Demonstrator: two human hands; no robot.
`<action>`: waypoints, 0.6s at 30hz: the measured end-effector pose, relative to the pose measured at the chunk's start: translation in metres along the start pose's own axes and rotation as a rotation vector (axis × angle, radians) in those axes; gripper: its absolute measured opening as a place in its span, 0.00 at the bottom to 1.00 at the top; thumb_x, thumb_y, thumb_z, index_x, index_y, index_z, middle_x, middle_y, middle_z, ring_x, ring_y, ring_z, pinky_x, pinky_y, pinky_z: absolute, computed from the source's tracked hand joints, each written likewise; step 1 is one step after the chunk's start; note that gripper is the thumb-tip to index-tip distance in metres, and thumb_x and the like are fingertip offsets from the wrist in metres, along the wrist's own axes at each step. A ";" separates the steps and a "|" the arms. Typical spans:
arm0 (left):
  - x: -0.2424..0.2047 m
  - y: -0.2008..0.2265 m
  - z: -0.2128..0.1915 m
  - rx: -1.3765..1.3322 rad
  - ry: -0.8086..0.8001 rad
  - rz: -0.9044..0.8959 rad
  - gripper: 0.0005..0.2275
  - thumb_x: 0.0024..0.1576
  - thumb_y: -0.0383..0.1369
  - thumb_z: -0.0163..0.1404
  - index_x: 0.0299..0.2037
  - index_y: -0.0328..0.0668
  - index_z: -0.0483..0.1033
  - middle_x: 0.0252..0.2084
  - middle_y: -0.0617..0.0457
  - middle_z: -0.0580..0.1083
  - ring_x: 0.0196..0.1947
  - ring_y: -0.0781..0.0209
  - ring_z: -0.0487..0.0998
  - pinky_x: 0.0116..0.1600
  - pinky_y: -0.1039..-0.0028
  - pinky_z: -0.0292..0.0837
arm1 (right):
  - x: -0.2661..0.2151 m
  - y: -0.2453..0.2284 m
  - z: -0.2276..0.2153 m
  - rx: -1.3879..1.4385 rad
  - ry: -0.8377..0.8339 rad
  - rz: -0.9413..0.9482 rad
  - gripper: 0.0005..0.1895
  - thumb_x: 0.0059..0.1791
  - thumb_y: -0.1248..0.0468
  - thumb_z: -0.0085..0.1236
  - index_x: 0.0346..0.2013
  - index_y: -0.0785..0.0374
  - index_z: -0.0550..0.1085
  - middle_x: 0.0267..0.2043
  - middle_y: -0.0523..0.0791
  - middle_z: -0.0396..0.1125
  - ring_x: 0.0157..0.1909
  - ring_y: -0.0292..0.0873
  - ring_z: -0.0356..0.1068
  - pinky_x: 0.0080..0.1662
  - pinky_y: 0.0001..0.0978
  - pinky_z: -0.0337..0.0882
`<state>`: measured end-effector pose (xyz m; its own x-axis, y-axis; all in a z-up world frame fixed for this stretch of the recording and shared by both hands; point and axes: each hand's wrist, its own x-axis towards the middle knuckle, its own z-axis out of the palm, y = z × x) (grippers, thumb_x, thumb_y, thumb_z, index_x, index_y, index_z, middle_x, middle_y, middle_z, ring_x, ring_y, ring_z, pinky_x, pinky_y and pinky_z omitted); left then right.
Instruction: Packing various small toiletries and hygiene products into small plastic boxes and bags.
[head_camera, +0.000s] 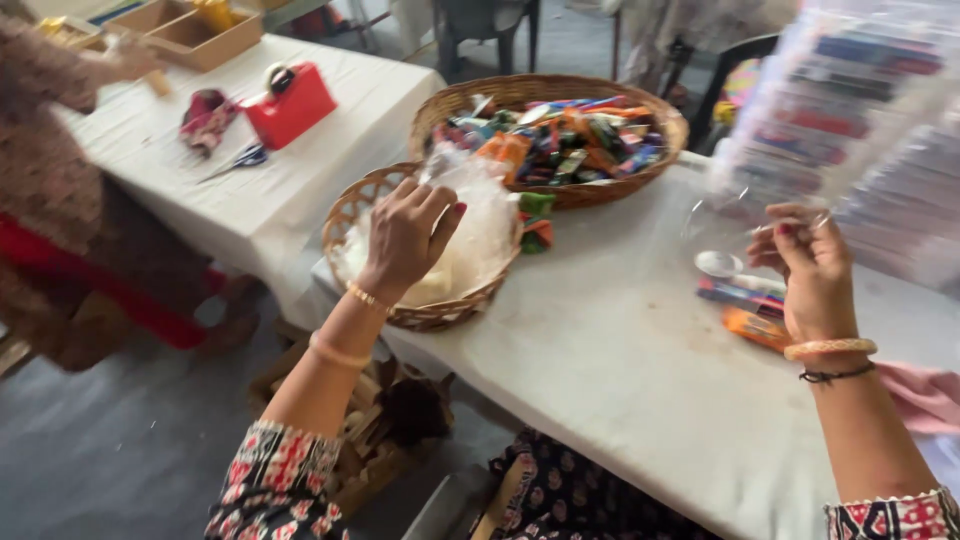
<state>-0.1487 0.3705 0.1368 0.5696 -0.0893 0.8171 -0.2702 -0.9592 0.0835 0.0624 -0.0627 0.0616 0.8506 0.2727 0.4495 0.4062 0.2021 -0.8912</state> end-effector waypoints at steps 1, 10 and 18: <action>0.008 0.017 0.002 -0.016 0.000 0.021 0.06 0.62 0.33 0.54 0.36 0.41 0.74 0.30 0.50 0.73 0.35 0.50 0.74 0.39 0.60 0.69 | -0.002 0.003 -0.011 -0.006 0.024 -0.008 0.07 0.63 0.68 0.47 0.56 0.61 0.71 0.44 0.44 0.70 0.43 0.36 0.72 0.47 0.30 0.74; 0.041 0.160 0.175 -0.534 -0.159 0.011 0.16 0.62 0.36 0.57 0.55 0.39 0.68 0.45 0.44 0.76 0.45 0.49 0.77 0.48 0.62 0.74 | -0.030 0.026 -0.066 0.164 0.194 0.116 0.09 0.59 0.65 0.50 0.54 0.58 0.73 0.39 0.42 0.71 0.41 0.34 0.71 0.46 0.26 0.72; 0.028 0.180 0.358 -1.567 -0.568 -0.633 0.20 0.59 0.38 0.58 0.56 0.39 0.67 0.38 0.49 0.75 0.36 0.64 0.77 0.36 0.73 0.74 | -0.025 0.040 -0.074 0.071 0.090 0.166 0.08 0.57 0.61 0.52 0.49 0.59 0.74 0.36 0.41 0.71 0.39 0.32 0.71 0.41 0.25 0.71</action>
<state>0.0964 0.0998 -0.0291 0.9498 -0.2421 0.1980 -0.1462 0.2161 0.9654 0.0821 -0.1311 0.0107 0.9316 0.2235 0.2866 0.2359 0.2281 -0.9446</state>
